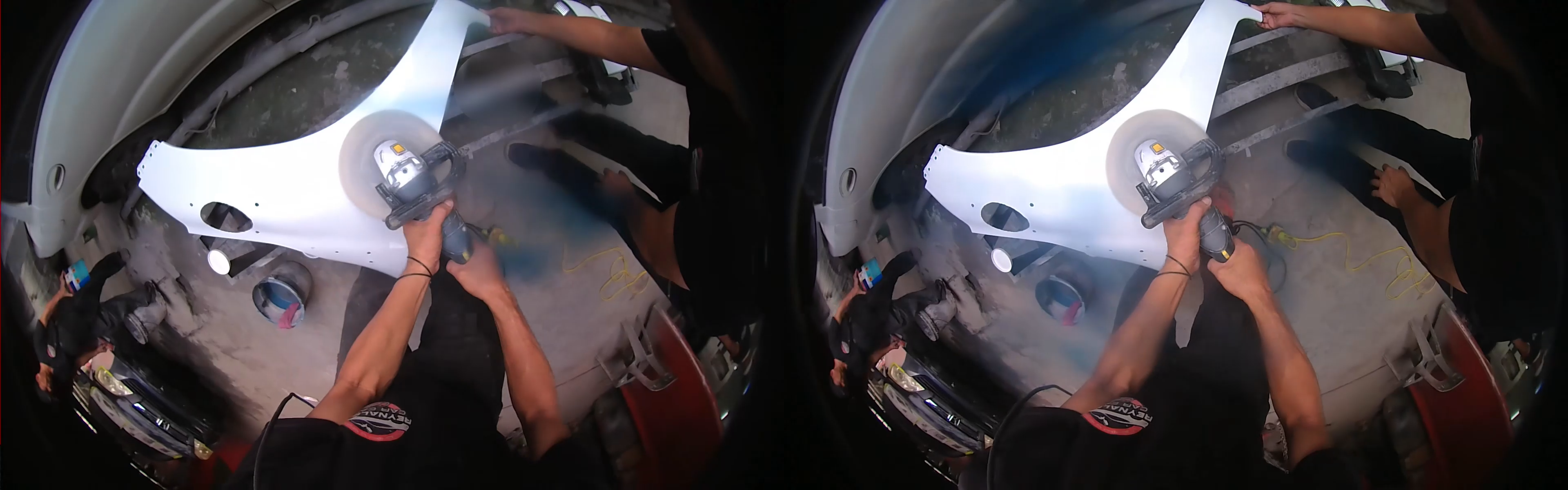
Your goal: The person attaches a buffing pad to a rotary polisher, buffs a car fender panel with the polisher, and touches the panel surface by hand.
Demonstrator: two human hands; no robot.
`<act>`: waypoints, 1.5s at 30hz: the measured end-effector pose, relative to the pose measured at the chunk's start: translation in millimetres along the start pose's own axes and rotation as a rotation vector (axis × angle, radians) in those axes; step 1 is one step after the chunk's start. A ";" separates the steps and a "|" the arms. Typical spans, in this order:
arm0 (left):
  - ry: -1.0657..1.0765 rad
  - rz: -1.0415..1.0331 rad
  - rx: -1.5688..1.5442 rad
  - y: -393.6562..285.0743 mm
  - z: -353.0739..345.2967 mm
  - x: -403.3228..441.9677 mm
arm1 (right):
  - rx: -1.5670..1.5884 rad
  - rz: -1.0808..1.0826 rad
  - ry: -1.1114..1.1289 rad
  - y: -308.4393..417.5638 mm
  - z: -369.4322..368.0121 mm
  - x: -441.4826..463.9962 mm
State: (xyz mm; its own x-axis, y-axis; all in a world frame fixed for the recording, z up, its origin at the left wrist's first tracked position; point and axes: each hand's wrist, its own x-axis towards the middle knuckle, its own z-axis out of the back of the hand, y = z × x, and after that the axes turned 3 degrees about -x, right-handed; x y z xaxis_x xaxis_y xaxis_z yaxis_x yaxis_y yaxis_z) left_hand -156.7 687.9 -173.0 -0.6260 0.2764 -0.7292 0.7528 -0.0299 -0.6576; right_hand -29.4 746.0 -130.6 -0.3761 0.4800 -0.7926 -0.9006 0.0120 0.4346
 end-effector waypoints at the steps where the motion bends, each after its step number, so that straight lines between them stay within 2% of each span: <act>1: 0.015 0.024 0.007 2.2 -7.7 3.0 | 0.031 0.020 -0.019 -4.4 5.7 3.5; 3: 0.010 0.049 0.033 3.6 -32.0 13.6 | 0.071 0.008 -0.055 -14.1 18.5 20.0; 5: 0.106 -0.033 0.062 5.7 -60.1 37.1 | 0.135 0.013 -0.078 -1.9 42.7 35.6; 7: 0.113 -0.017 0.098 -0.2 -90.2 58.3 | 0.074 0.038 -0.140 0.5 63.8 61.0; 9: 0.084 -0.058 0.138 -1.3 -115.6 82.8 | 0.096 -0.102 -0.081 16.6 81.6 80.9; 11: 0.037 -0.128 0.343 5.1 -127.2 105.8 | 0.198 -0.037 -0.090 11.9 74.6 97.9; 12: 0.007 -0.135 0.341 -0.6 -119.6 107.0 | 0.311 0.010 -0.146 13.0 70.2 101.0; 14: 0.068 -0.116 0.439 -8.2 -113.5 102.6 | 0.294 0.003 -0.152 9.8 49.8 97.2; 16: 0.124 -0.086 0.365 6.2 -82.4 97.9 | 0.220 -0.004 -0.194 -3.3 20.5 92.7; 17: 0.132 -0.059 0.350 11.1 -59.1 86.5 | 0.190 -0.023 -0.031 -12.8 5.3 83.2; 18: 0.217 -0.125 0.312 8.6 -11.8 53.7 | 0.311 0.192 -0.172 -51.7 -55.8 74.8; 19: 0.195 -0.113 0.468 11.3 13.3 44.9 | 0.290 0.242 -0.179 -50.0 -73.2 52.8; 21: 0.157 -0.102 0.403 31.5 77.6 27.4 | 0.300 0.144 -0.031 -38.5 -105.2 21.5; 23: 0.031 -0.128 0.290 42.7 134.8 10.2 | 0.150 0.184 0.024 -49.6 -153.1 12.2; 25: -0.095 -0.117 0.190 38.8 183.2 1.5 | 0.156 0.202 0.085 -32.3 -182.1 -2.4; 28: -0.190 -0.111 0.113 18.8 225.9 -8.9 | 0.044 0.229 0.170 -9.7 -209.5 -10.7; 29: -0.212 -0.177 0.131 21.8 238.9 -4.9 | 0.040 0.227 0.170 -4.9 -211.2 -17.1; 32: -0.200 -0.134 0.128 17.6 237.0 -16.8 | -0.025 0.190 0.207 -1.6 -215.6 -26.0; 33: -0.179 -0.151 0.157 27.9 237.6 -15.5 | 0.060 0.188 0.152 -13.5 -219.8 -31.5; 34: -0.148 -0.047 0.157 31.4 232.5 -20.1 | 0.147 0.191 0.097 -20.2 -220.0 -37.3; 36: -0.091 -0.012 0.298 41.5 218.7 -22.9 | 0.123 0.188 0.053 -35.3 -216.8 -45.0; 38: 0.057 0.078 0.376 21.2 188.3 -33.1 | 0.285 0.128 -0.016 -52.0 -219.7 -44.0; 40: 0.212 -0.086 0.455 34.9 179.5 -15.5 | 0.346 0.068 -0.043 -67.2 -228.4 -36.0; 41: 0.233 -0.116 0.543 39.5 176.3 -5.7 | 0.411 0.005 -0.056 -71.4 -236.5 -30.3; 44: 0.315 -0.154 0.572 30.4 173.5 17.7 | 0.524 0.018 -0.181 -58.8 -259.0 -16.8; 45: 0.320 -0.152 0.567 24.6 177.6 29.5 | 0.584 -0.021 -0.158 -39.0 -257.5 -18.3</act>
State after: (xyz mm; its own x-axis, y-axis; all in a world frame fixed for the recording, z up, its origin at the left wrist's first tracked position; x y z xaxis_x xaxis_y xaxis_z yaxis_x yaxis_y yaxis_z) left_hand -192.8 524.8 -244.3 -0.5598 0.5858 -0.5861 0.3827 -0.4446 -0.8099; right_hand -43.6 510.8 -243.2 -0.2824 0.5986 -0.7496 -0.6219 0.4807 0.6182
